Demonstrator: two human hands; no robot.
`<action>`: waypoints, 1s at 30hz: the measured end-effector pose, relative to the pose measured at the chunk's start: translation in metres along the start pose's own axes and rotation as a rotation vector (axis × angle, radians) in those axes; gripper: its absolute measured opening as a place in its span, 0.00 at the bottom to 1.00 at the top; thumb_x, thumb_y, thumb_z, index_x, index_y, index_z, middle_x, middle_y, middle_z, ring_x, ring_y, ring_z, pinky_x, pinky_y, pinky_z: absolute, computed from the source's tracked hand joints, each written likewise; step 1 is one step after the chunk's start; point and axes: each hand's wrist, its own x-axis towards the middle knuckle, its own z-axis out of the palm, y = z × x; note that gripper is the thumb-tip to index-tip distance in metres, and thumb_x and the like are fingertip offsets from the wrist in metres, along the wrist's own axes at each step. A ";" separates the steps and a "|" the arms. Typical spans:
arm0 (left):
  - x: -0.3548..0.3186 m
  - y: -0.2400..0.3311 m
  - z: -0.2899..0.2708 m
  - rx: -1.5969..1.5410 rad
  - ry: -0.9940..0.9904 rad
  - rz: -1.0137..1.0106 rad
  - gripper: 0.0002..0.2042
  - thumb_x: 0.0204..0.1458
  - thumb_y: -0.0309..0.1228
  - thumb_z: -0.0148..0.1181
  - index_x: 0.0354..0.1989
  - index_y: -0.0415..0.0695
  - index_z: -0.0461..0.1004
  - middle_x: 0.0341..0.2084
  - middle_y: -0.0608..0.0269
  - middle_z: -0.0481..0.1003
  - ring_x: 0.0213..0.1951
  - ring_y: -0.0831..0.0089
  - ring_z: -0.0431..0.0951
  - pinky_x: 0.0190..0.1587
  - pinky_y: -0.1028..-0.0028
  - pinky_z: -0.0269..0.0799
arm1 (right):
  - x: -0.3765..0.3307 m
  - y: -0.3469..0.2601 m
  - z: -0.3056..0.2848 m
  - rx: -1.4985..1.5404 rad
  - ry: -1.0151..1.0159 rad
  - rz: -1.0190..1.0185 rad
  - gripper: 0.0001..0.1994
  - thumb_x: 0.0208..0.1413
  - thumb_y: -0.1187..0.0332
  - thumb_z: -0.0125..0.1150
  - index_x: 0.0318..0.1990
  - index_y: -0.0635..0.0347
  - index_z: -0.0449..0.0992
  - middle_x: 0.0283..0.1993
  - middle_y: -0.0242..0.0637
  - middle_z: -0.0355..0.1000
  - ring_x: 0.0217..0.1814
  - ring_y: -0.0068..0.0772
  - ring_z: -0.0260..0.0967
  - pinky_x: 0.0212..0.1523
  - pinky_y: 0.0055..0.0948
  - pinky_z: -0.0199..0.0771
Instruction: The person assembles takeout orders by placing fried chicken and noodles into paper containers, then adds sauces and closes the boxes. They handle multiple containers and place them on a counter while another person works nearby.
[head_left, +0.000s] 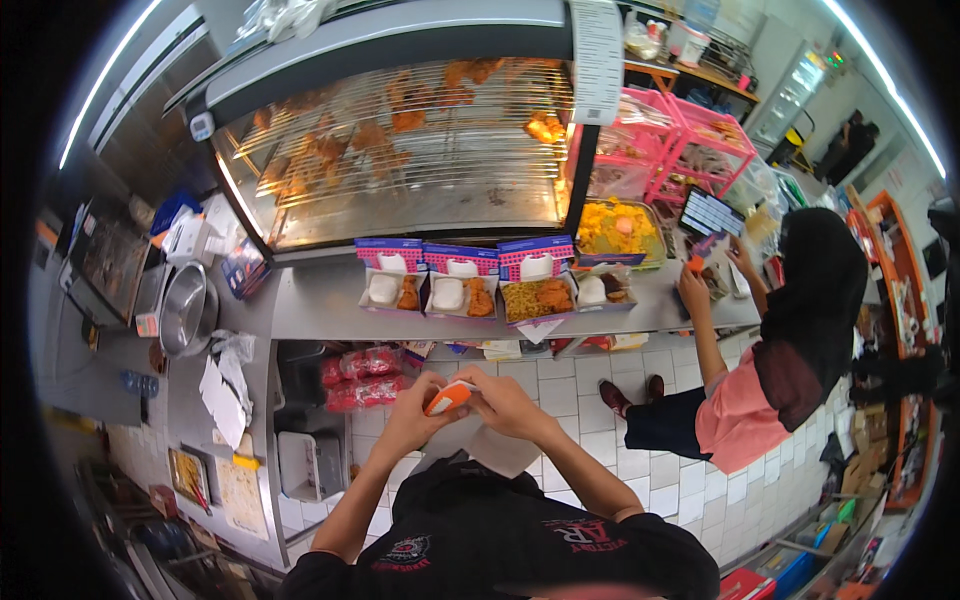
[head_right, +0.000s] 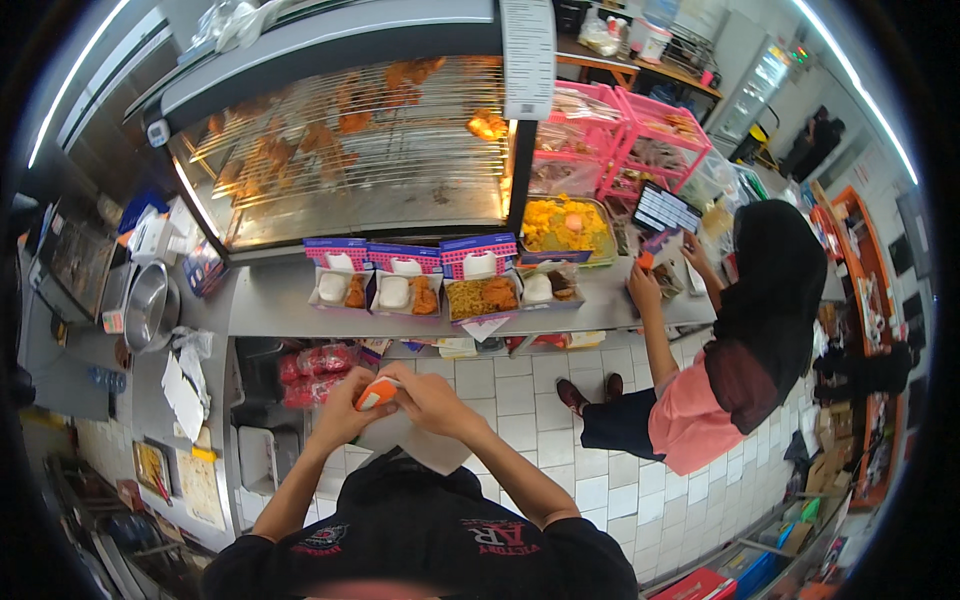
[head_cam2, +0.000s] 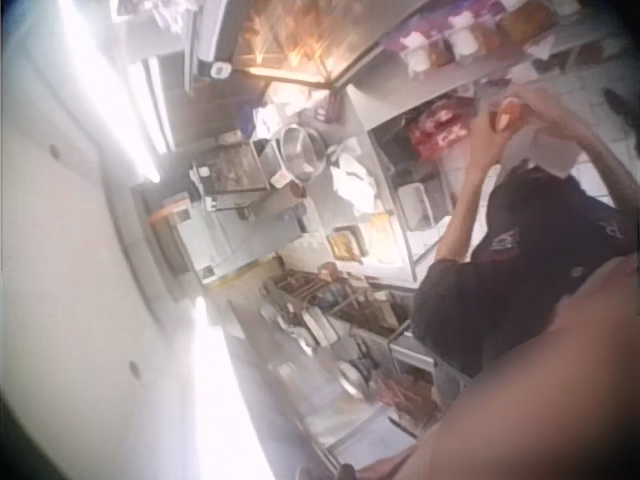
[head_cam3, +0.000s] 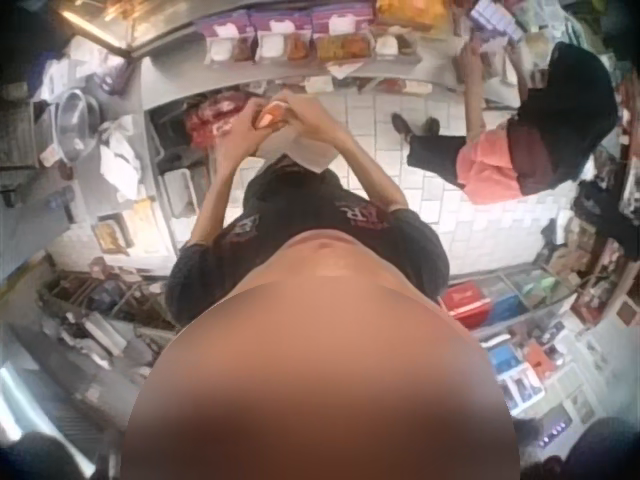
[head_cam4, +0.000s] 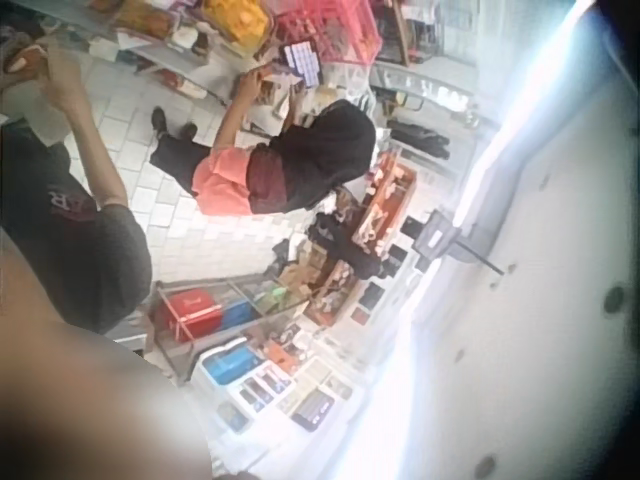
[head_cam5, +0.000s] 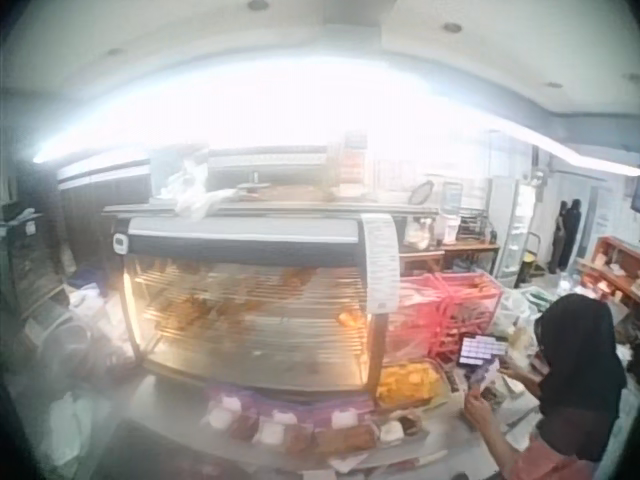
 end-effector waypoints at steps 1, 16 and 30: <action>-0.006 0.000 -0.001 0.062 0.103 0.126 0.21 0.51 0.31 0.76 0.50 0.40 0.75 0.41 0.58 0.81 0.41 0.74 0.79 0.45 0.72 0.75 | 0.005 0.001 0.004 0.034 0.009 -0.037 0.12 0.66 0.76 0.56 0.55 0.58 0.68 0.44 0.43 0.77 0.44 0.49 0.79 0.47 0.38 0.77; -0.272 -0.086 -0.056 0.289 1.108 0.110 0.14 0.55 0.31 0.71 0.47 0.41 0.79 0.40 0.56 0.82 0.36 0.62 0.84 0.38 0.71 0.80 | 0.054 -0.113 0.249 0.307 -0.484 -0.302 0.06 0.66 0.71 0.61 0.44 0.65 0.78 0.48 0.42 0.77 0.51 0.38 0.76 0.50 0.33 0.76; -0.667 -0.218 -0.123 -0.041 1.591 -0.155 0.20 0.56 0.18 0.65 0.58 0.41 0.74 0.57 0.51 0.76 0.46 0.65 0.84 0.42 0.70 0.78 | -0.045 -0.308 0.671 -0.141 -0.762 -0.913 0.07 0.55 0.78 0.62 0.31 0.61 0.68 0.32 0.42 0.67 0.37 0.48 0.68 0.40 0.46 0.69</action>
